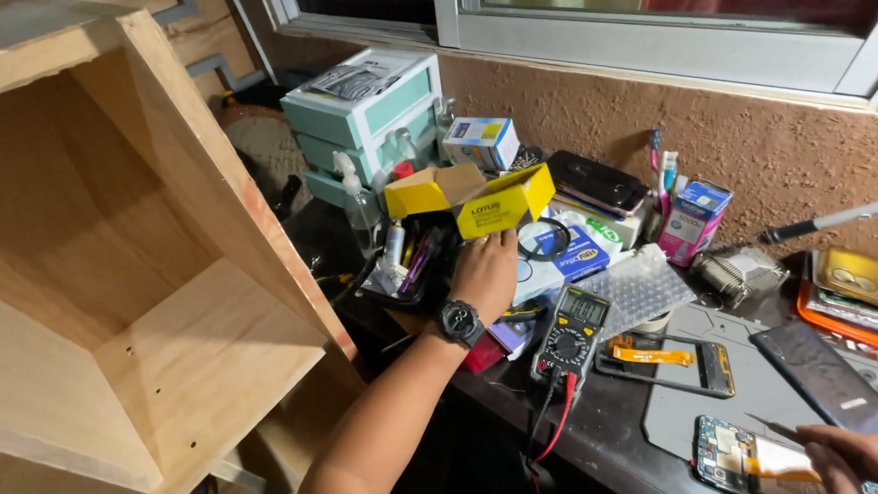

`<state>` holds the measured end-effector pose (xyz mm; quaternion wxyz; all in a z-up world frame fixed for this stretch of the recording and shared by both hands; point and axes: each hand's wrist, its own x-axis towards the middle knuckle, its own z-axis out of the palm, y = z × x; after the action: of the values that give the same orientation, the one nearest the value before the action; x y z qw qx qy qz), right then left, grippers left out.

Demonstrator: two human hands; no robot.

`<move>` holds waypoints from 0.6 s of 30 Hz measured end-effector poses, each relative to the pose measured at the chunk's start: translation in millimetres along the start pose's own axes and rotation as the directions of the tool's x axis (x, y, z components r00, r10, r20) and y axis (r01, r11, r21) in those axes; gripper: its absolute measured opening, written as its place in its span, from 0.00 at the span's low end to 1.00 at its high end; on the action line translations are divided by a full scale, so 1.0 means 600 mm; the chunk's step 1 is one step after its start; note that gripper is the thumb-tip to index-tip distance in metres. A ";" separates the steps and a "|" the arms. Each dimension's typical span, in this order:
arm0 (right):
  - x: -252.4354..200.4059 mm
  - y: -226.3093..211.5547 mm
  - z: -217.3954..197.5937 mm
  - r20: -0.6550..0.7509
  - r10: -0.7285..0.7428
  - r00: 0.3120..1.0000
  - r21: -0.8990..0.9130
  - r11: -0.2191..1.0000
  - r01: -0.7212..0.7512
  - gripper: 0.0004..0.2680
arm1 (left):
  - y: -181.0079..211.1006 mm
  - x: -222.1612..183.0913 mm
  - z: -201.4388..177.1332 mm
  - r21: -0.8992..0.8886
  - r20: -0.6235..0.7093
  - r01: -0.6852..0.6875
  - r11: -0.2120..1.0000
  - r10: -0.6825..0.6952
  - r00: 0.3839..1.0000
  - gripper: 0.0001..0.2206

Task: Diagnosing and repairing a smartphone by testing internal components with a multimeter and inspecting them with a magnifying glass.

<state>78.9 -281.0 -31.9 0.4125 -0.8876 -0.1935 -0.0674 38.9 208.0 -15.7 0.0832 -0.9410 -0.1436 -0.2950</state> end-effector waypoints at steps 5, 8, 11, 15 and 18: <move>-0.021 -0.061 -0.025 -0.067 0.006 0.998 0.027 1.000 -0.005 0.06 | 0.015 0.010 -0.013 0.061 -0.046 -0.034 0.998 0.037 0.998 0.07; -0.021 -0.065 -0.029 -0.088 -0.072 0.993 0.049 0.996 0.077 0.05 | 0.018 -0.002 -0.009 0.012 -0.035 -0.025 1.000 0.026 0.999 0.08; -0.008 -0.013 -0.034 -0.092 -0.192 0.977 0.045 0.979 0.196 0.04 | 0.031 -0.025 -0.013 -0.050 -0.060 0.004 0.999 -0.007 0.998 0.07; -0.007 0.006 -0.047 -0.058 -0.244 0.968 -0.077 0.968 0.240 0.04 | 0.052 -0.048 -0.021 -0.437 -0.032 0.058 0.897 -0.080 0.996 0.20; -0.014 -0.013 -0.058 -0.042 -0.197 0.980 0.011 0.980 0.197 0.04 | 0.086 -0.068 -0.094 -0.590 -0.050 0.026 0.807 -0.069 0.996 0.17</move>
<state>69.4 -305.4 -6.3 0.4144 -0.8594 -0.2724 -0.1246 -6.5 136.7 3.0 -0.2149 -0.9058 -0.0655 -0.3593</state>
